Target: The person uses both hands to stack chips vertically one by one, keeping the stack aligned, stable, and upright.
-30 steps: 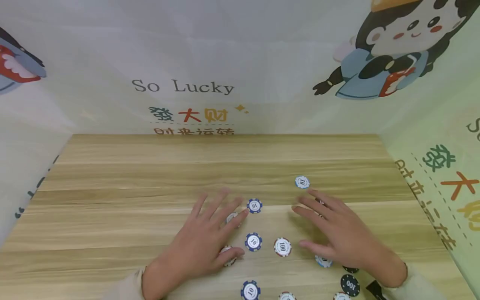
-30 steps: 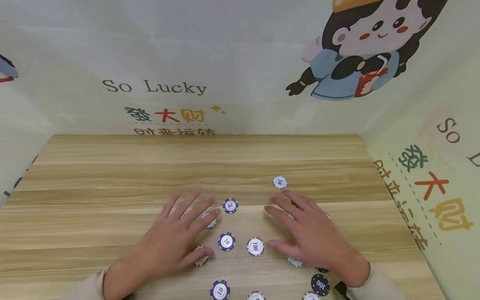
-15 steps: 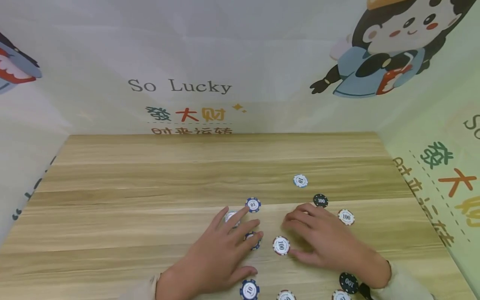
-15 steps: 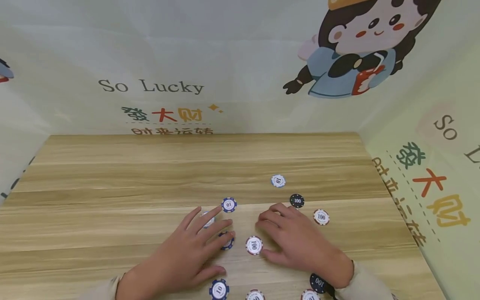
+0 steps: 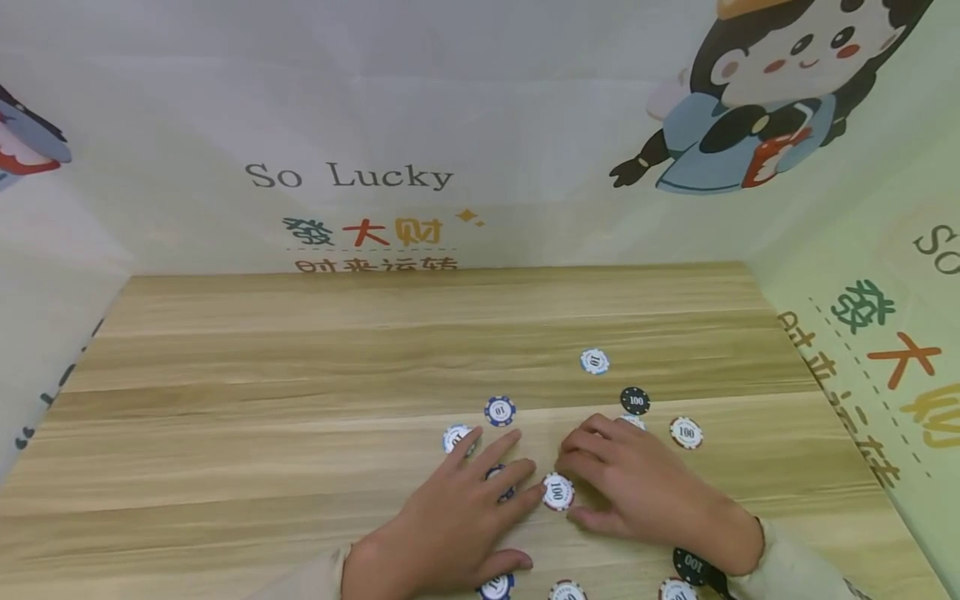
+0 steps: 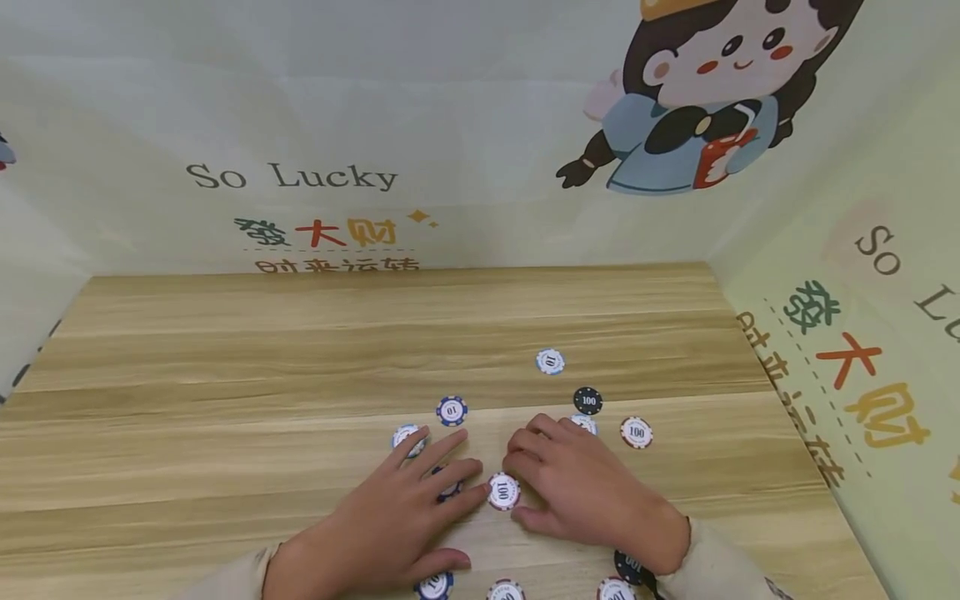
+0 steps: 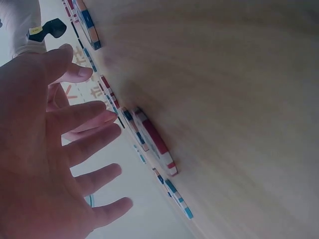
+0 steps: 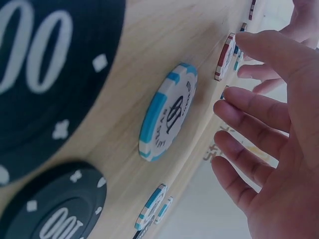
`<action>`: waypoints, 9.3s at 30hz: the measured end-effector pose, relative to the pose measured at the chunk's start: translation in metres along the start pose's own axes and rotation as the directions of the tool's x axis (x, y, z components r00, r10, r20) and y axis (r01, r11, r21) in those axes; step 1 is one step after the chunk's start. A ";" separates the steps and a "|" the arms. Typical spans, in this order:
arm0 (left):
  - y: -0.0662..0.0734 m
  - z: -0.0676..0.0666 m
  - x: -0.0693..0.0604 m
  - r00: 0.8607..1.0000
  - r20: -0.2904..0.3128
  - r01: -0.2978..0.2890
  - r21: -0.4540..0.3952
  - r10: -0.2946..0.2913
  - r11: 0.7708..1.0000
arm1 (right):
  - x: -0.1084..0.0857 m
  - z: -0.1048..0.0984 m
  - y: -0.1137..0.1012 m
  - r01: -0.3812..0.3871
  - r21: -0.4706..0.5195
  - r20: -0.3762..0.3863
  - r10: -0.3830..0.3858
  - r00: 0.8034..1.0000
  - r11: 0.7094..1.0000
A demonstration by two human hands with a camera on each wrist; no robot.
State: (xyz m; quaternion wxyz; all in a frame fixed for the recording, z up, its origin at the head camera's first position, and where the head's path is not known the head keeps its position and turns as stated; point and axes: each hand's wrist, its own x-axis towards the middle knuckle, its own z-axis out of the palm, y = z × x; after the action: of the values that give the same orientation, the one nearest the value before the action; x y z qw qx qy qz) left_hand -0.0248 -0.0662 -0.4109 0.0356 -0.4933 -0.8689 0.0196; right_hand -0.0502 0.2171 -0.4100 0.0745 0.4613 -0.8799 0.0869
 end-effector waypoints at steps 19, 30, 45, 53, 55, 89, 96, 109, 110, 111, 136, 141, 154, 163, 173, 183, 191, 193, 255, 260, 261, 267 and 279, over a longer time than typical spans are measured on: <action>-0.009 -0.002 0.013 0.999 0.007 0.030 0.107 -0.031 0.994 | 0.009 0.004 0.001 0.026 -0.015 0.029 -0.025 0.999 1.000; -0.014 -0.003 0.026 0.997 -0.069 0.053 0.098 -0.046 0.994 | 0.014 0.003 0.003 0.035 -0.031 0.036 -0.034 0.999 0.999; -0.025 0.000 0.041 0.993 -0.050 0.109 0.057 -0.106 0.992 | 0.023 0.003 0.008 0.038 -0.030 0.032 -0.037 0.999 0.999; -0.030 0.000 0.043 0.991 -0.058 0.124 0.063 -0.120 0.990 | 0.029 0.006 0.011 0.030 -0.028 0.039 -0.028 0.999 0.999; -0.030 0.001 0.043 0.991 -0.060 0.127 0.067 -0.123 0.990 | 0.030 0.007 0.012 0.029 -0.033 0.038 -0.028 0.999 0.999; -0.042 0.003 0.057 0.992 -0.049 0.119 0.036 -0.117 0.992 | 0.043 0.009 0.028 0.011 -0.033 0.054 -0.009 0.998 0.999; -0.042 0.001 0.057 0.991 -0.037 0.129 0.012 -0.129 0.992 | 0.040 0.004 0.029 -0.014 -0.030 0.055 0.016 0.998 0.999; -0.043 0.003 0.055 0.990 -0.082 0.118 0.017 -0.116 0.993 | 0.025 -0.006 0.032 -0.076 -0.042 0.050 0.078 0.996 0.996; -0.042 0.003 0.055 0.989 -0.085 0.119 0.014 -0.117 0.993 | 0.024 -0.006 0.032 -0.073 -0.043 0.047 0.075 0.996 0.996; -0.043 0.004 0.054 0.989 -0.086 0.120 0.011 -0.118 0.993 | 0.023 -0.006 0.032 -0.070 -0.043 0.044 0.072 0.996 0.997; -0.075 0.008 0.052 0.964 -0.011 0.262 -0.121 -0.265 0.957 | 0.026 0.004 0.028 -0.057 -0.031 0.063 0.059 0.996 0.998; -0.078 0.008 0.054 0.963 -0.016 0.267 -0.123 -0.271 0.956 | 0.027 0.005 0.029 -0.038 -0.028 0.044 0.039 0.998 0.999; -0.080 0.009 0.058 0.966 -0.033 0.254 -0.095 -0.258 0.963 | 0.030 0.006 0.031 -0.045 -0.020 0.056 0.046 0.997 0.999; -0.076 0.007 0.059 0.970 -0.034 0.240 -0.072 -0.243 0.968 | 0.030 0.006 0.031 -0.051 -0.016 0.066 0.052 0.996 0.999; -0.069 0.004 0.059 0.974 -0.036 0.220 -0.073 -0.223 0.973 | 0.030 0.006 0.031 -0.052 -0.007 0.056 0.053 0.997 0.999; -0.057 -0.002 0.061 0.985 -0.021 0.168 -0.036 -0.169 0.985 | 0.030 0.005 0.030 -0.056 -0.009 0.053 0.056 0.997 0.998; -0.049 -0.005 0.063 0.990 -0.071 0.116 -0.049 -0.119 0.992 | 0.030 0.007 0.031 -0.059 -0.013 0.052 0.060 0.997 0.998; -0.047 -0.004 0.063 0.990 -0.087 0.105 -0.045 -0.108 0.993 | 0.029 0.008 0.031 -0.057 -0.017 0.049 0.057 0.997 0.998; -0.038 0.008 0.076 0.988 -0.150 0.028 -0.004 -0.028 1.000 | 0.030 0.007 0.028 -0.138 0.092 0.085 0.130 0.988 0.986; -0.037 0.009 0.076 0.989 -0.144 0.029 -0.008 -0.030 1.000 | 0.030 0.007 0.028 -0.135 0.091 0.090 0.127 0.988 0.987; -0.037 0.009 0.076 0.989 -0.142 0.030 -0.007 -0.031 1.000 | 0.030 0.007 0.027 -0.135 0.090 0.090 0.127 0.988 0.987; -0.037 0.008 0.075 0.988 -0.151 0.034 0.004 -0.033 0.999 | 0.029 0.006 0.027 -0.136 0.084 0.085 0.129 0.988 0.987; -0.037 0.008 0.076 0.989 -0.140 0.036 -0.009 -0.037 0.999 | 0.029 0.005 0.026 -0.135 0.086 0.074 0.128 0.989 0.987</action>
State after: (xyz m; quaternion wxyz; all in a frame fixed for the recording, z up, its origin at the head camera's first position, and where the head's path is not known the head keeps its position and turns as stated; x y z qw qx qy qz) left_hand -0.0961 -0.0204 -0.4131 0.0954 -0.4775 -0.8733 -0.0184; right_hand -0.0887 0.2072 -0.4110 0.0173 0.4078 -0.9056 0.1156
